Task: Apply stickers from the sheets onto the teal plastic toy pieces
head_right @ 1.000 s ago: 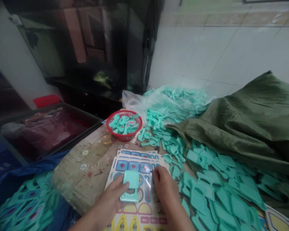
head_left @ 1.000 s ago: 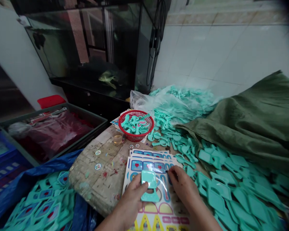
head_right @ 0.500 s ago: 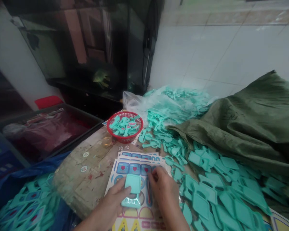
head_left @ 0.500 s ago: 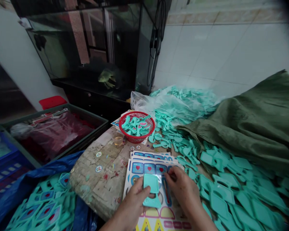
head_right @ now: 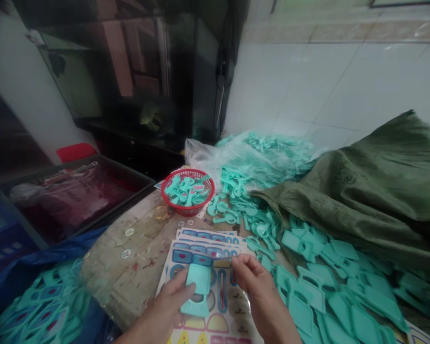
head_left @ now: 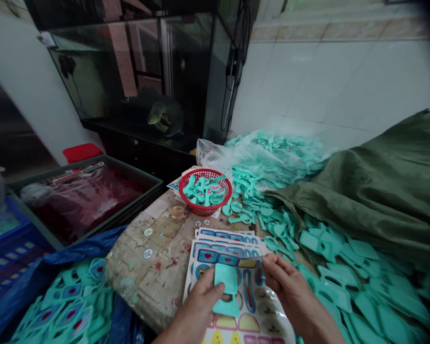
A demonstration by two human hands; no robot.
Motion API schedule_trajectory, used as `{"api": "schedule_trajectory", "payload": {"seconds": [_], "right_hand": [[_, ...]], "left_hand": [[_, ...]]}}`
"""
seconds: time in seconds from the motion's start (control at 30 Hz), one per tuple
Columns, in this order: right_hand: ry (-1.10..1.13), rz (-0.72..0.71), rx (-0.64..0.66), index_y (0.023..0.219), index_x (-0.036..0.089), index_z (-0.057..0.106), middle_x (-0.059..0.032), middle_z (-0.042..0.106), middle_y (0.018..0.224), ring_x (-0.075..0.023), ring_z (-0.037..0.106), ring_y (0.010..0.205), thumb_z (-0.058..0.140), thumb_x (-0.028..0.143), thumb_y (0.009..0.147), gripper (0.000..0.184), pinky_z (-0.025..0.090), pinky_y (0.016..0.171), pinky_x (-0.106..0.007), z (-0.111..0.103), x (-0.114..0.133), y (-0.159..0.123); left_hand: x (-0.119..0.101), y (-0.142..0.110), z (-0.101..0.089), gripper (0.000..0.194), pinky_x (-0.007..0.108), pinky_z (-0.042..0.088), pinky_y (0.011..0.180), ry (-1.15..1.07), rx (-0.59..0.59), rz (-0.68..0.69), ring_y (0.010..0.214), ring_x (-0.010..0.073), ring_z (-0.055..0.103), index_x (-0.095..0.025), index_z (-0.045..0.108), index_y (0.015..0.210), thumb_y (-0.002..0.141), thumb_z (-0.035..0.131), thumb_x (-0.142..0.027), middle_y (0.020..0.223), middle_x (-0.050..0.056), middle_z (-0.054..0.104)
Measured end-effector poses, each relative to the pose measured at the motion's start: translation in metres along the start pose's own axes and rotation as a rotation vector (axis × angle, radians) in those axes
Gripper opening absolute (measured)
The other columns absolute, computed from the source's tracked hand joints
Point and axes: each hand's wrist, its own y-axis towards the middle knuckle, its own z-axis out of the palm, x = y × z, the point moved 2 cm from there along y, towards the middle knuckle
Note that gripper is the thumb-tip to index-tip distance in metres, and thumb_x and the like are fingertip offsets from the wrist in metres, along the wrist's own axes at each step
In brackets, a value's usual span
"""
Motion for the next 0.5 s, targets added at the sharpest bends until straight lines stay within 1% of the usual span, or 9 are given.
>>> {"api": "schedule_trajectory", "payload": {"seconds": [0.07,0.13,0.17,0.3,0.4,0.5], "right_hand": [[0.15,0.052,0.029,0.069,0.02,0.052,0.0079,0.04,0.057,-0.0069,0.033,0.053,0.074,0.041,0.069,0.031,0.031,0.05,-0.016,-0.003,0.003,-0.005],[0.2,0.068,0.032,0.072,0.02,0.053,0.007,0.044,0.061,-0.0073,0.038,0.057,0.073,0.038,0.071,0.027,0.035,0.055,-0.016,-0.006,0.003,-0.008],[0.19,0.071,0.033,0.073,0.021,0.053,0.007,0.044,0.061,-0.0072,0.038,0.057,0.072,0.038,0.072,0.026,0.035,0.054,-0.016,-0.008,0.002,-0.01],[-0.003,0.037,0.063,0.071,0.021,0.053,0.0071,0.043,0.061,-0.0077,0.036,0.057,0.07,0.041,0.074,0.026,0.032,0.053,-0.016,-0.006,-0.003,-0.021],[-0.15,0.003,0.085,0.067,0.02,0.054,0.0055,0.048,0.063,-0.0099,0.042,0.062,0.07,0.045,0.071,0.03,0.035,0.057,-0.018,0.005,-0.009,-0.03],[-0.248,-0.032,0.104,0.064,0.02,0.055,0.0045,0.05,0.06,-0.0111,0.043,0.06,0.069,0.048,0.07,0.032,0.036,0.055,-0.02,0.016,-0.014,-0.037]], "left_hand": [[0.0,0.0,0.0,0.033,0.031,0.05,0.07,-0.004,-0.009,0.004,0.09,0.0211,0.061,-0.02,0.054,0.111,0.08,0.059,-0.029,0.101,0.008,0.065],[-0.002,-0.001,0.0,0.03,0.031,0.051,0.07,-0.015,-0.017,0.011,0.086,0.02,0.063,-0.018,0.055,0.109,0.08,0.059,-0.028,0.096,0.007,0.066],[-0.003,-0.001,0.001,0.03,0.031,0.051,0.069,-0.029,-0.014,0.013,0.084,0.0196,0.063,-0.018,0.056,0.108,0.08,0.059,-0.027,0.094,0.007,0.066],[-0.008,-0.006,0.005,0.028,0.033,0.052,0.07,-0.103,0.017,0.023,0.085,0.0201,0.064,-0.017,0.056,0.108,0.081,0.059,-0.024,0.092,0.008,0.068],[-0.013,-0.011,0.009,0.023,0.037,0.052,0.074,-0.182,-0.009,0.008,0.085,0.0213,0.066,-0.017,0.055,0.105,0.085,0.054,-0.027,0.091,0.008,0.069],[-0.022,-0.018,0.016,0.023,0.039,0.05,0.081,-0.286,-0.015,0.013,0.092,0.0227,0.065,-0.016,0.056,0.104,0.089,0.048,-0.03,0.097,0.01,0.07]]}}
